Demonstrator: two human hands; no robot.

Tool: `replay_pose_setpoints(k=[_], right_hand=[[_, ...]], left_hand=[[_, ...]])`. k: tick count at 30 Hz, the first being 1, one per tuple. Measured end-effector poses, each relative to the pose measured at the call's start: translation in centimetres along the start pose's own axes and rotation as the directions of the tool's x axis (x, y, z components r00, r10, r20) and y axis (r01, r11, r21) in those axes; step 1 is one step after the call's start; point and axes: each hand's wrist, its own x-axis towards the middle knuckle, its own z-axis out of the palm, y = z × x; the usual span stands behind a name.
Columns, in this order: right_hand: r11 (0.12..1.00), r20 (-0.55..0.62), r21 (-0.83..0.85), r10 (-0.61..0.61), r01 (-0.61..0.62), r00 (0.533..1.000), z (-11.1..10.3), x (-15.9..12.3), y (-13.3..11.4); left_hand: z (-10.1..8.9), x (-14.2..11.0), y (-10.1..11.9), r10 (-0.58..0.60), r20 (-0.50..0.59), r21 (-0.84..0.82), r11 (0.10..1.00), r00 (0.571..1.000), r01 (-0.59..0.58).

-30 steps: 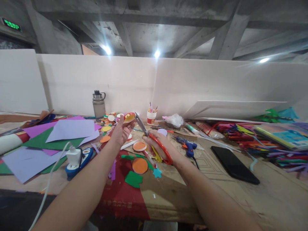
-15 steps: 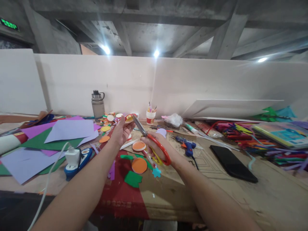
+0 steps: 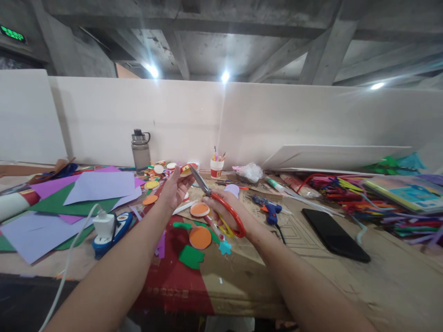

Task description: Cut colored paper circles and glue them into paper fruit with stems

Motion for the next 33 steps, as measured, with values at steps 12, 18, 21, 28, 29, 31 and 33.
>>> replay_pose_setpoints(k=[12, 18, 21, 28, 29, 31, 33], right_hand=[[1.000, -0.001, -0.017, 0.012, -0.012, 1.000, -0.03, 0.14, -0.01], [1.000, -0.001, -0.013, 0.027, -0.027, 1.000, -0.06, 0.18, 0.01], [0.999, 0.014, 0.002, 0.037, -0.037, 0.999, -0.06, 0.21, 0.15], [0.999, 0.018, -0.008, 0.035, -0.035, 0.999, -0.12, 0.22, 0.31], [0.999, 0.017, -0.012, 0.034, -0.034, 0.999, -0.12, 0.20, 0.29], [0.999, 0.013, -0.026, 0.028, -0.027, 1.000, -0.12, 0.17, 0.25], [0.999, 0.011, -0.034, 0.020, -0.019, 1.000, -0.13, 0.15, 0.27]], left_hand=[[-0.03, 0.04, 0.00, 0.003, -0.001, 0.006, 1.000, 1.000, -0.003], [0.02, 0.02, -0.03, 0.003, -0.001, 0.011, 1.000, 1.000, -0.003], [-0.02, 0.06, -0.05, 0.004, -0.004, 0.005, 1.000, 1.000, -0.004], [-0.11, 0.13, -0.09, 0.003, 0.001, 0.009, 1.000, 1.000, -0.003], [-0.10, 0.12, -0.09, 0.003, 0.006, 0.011, 1.000, 1.000, -0.003], [-0.06, 0.07, -0.07, 0.004, 0.004, 0.011, 1.000, 1.000, -0.004], [0.01, 0.00, -0.04, 0.003, -0.007, 0.009, 1.000, 1.000, -0.002]])
